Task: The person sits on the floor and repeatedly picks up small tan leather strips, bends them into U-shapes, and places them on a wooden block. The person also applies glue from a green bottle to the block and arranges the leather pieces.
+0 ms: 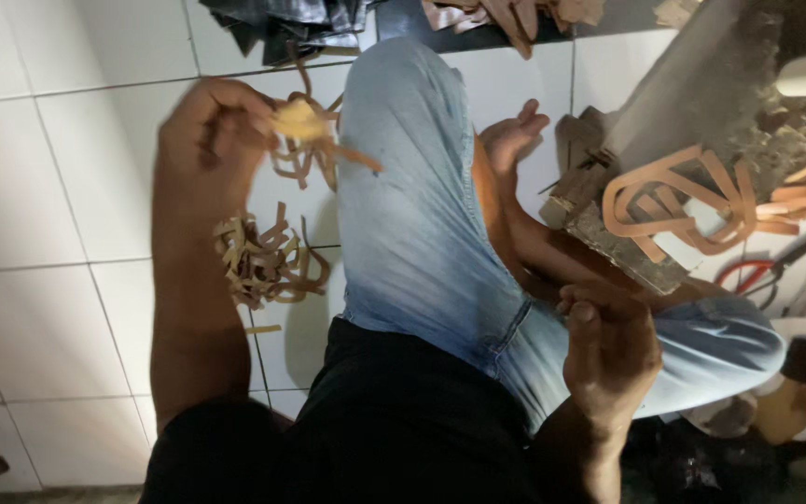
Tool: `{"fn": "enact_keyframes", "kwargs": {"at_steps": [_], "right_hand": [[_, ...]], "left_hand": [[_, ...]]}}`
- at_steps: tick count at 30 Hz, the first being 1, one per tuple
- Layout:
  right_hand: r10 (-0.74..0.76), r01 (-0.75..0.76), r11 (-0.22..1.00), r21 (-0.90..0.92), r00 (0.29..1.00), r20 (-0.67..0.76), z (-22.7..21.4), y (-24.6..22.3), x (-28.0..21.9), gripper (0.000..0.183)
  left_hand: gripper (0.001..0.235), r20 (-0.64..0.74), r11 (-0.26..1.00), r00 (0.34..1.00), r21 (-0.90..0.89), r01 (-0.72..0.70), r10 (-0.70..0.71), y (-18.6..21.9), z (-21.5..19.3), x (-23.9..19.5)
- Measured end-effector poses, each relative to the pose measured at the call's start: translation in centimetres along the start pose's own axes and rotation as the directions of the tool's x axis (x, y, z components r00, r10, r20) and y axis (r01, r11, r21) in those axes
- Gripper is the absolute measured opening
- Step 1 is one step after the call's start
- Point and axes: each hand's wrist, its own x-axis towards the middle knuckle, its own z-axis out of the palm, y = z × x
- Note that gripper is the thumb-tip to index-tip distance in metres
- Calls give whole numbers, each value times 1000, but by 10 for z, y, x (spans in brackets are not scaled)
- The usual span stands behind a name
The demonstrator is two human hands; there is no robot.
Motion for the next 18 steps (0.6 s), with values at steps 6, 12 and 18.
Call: {"fn": "enact_keyframes", "kwargs": {"at_steps": [6,12,18], "right_hand": [[27,-68,973,-222,983,-184,-29,10,-4,12],[-153,-57,701,-711,961,-229,-67,37,40,23],[-126,-91,578,-811,972,-198,-57,47,53,33]], "left_hand": [[27,14,817,997,573,-65,69,-39,12,33],[41,17,840,976,505,-198,219,-18,68,29],[28,250,782,873,389,-487,419,35,177,35]]}}
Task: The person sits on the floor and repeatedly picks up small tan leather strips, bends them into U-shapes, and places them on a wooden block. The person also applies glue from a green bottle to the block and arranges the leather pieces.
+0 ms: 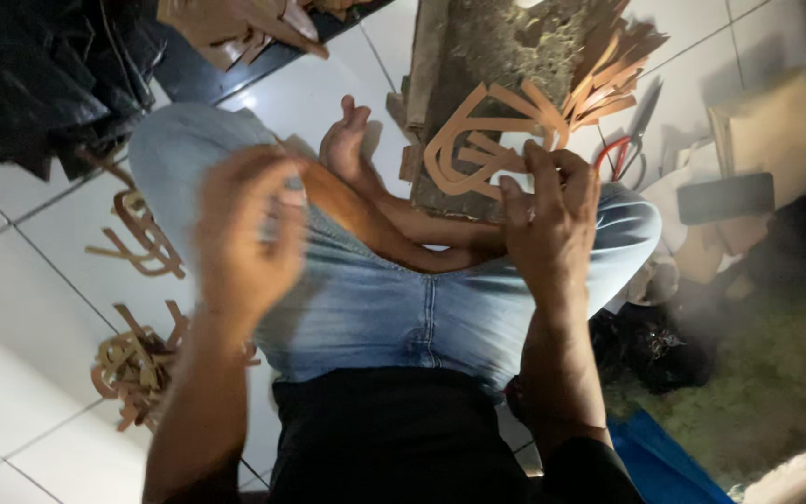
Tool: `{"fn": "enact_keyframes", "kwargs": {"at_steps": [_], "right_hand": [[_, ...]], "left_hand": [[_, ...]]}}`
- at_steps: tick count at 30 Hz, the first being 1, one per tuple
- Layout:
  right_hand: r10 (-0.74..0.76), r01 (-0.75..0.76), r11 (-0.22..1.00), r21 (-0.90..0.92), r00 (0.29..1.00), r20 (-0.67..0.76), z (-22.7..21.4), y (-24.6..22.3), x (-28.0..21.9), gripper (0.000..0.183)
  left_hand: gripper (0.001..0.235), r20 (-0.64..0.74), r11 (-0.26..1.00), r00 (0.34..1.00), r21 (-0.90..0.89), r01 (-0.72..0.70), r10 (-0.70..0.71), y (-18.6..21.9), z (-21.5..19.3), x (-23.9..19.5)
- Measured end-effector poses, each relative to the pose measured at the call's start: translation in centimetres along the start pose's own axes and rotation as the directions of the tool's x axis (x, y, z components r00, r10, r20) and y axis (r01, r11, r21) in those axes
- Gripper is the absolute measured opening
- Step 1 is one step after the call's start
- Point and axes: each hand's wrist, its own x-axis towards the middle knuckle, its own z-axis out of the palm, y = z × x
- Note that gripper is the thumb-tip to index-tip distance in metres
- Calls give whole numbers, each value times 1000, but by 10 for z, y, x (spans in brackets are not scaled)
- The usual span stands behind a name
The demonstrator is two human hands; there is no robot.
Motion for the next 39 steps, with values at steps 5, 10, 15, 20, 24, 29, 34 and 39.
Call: {"fn": "enact_keyframes", "kwargs": {"at_steps": [5,10,15,20,24,29,34,39], "right_hand": [[68,-61,994,89,994,-80,-1,-1,-14,30],[124,-98,978,183,983,-134,-11,14,-39,20],[263,-223,943,249,954,-145,-10,36,-71,15],[338,-293,904,312,936,-99,-4,39,-80,15],[297,-222,864,452,949,-103,-16,31,-71,17],[289,-196,371,908,953,87,-45,8,-61,13],[34,-167,314,935,986,165,-61,-10,-45,9],[48,-202,277,939,979,197,-64,-24,-43,9]], "left_hand": [[29,87,985,984,-95,-147,155,46,76,53],[30,129,990,984,45,-132,125,53,137,96],[16,169,978,977,140,-154,130,46,160,104],[13,123,977,981,132,-168,152,56,149,108],[7,241,944,957,-322,-77,160,76,114,105],[14,602,664,788,-644,380,132,91,74,77],[19,644,486,759,-696,529,96,101,57,57],[17,647,444,758,-704,554,79,106,50,49]]}}
